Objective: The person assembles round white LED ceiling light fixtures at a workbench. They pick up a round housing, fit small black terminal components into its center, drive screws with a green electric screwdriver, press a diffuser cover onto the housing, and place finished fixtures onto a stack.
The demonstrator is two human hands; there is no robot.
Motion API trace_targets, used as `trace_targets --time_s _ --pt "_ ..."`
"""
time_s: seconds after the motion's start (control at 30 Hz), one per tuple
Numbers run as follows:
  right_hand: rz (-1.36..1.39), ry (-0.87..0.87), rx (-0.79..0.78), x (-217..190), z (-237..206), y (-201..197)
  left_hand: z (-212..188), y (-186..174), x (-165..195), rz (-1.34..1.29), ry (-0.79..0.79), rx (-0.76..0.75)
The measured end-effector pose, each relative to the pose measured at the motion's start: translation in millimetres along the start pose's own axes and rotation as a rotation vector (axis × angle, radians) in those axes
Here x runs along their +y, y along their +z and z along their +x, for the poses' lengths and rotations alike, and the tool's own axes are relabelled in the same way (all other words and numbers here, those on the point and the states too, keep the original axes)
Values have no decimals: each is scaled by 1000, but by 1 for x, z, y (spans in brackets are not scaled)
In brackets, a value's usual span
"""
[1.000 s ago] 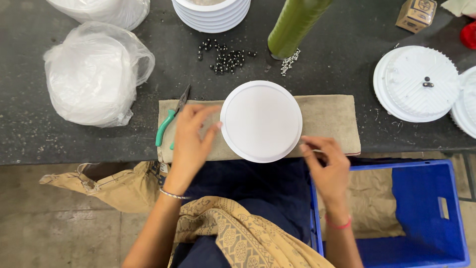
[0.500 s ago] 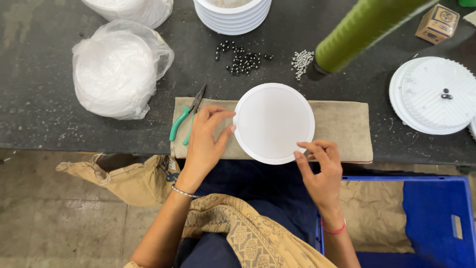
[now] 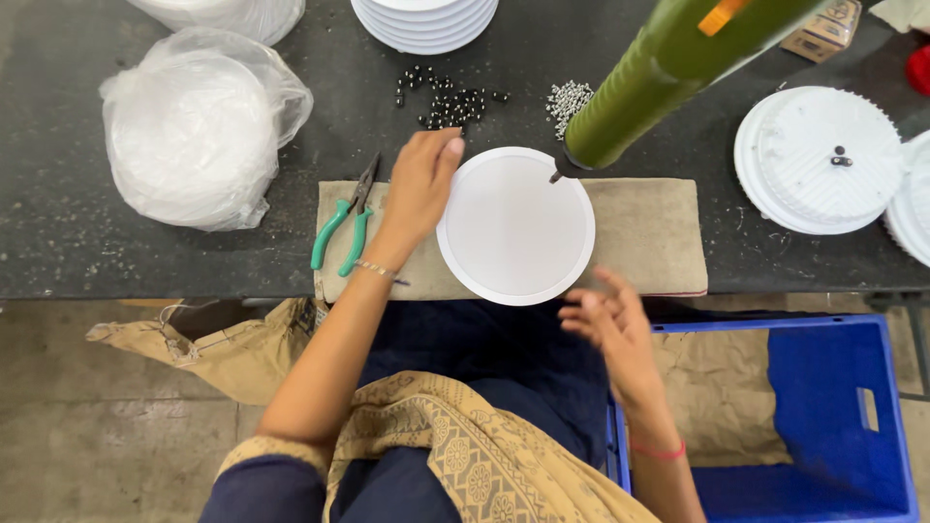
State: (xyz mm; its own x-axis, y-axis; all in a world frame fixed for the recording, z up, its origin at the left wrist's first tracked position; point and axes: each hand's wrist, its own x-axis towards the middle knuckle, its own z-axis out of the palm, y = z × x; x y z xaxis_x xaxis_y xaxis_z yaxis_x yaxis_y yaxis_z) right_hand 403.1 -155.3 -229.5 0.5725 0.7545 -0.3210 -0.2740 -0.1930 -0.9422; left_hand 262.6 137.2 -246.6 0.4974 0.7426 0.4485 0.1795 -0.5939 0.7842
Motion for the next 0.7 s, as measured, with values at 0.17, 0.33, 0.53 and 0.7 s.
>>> trace_targets --time_s 0.17,0.33,0.53,0.7 --pt "239 217 -100 2 -25 16 12 26 0 34 -130 -123" --pt "371 156 -161 -10 -30 17 2 6 22 -14 -249 -157" --pt "206 172 -231 -16 -41 -3 -37 -34 50 -319 -601 -275" --pt "10 -109 -161 -23 -26 8 -46 -55 86 -473 -479 -173"
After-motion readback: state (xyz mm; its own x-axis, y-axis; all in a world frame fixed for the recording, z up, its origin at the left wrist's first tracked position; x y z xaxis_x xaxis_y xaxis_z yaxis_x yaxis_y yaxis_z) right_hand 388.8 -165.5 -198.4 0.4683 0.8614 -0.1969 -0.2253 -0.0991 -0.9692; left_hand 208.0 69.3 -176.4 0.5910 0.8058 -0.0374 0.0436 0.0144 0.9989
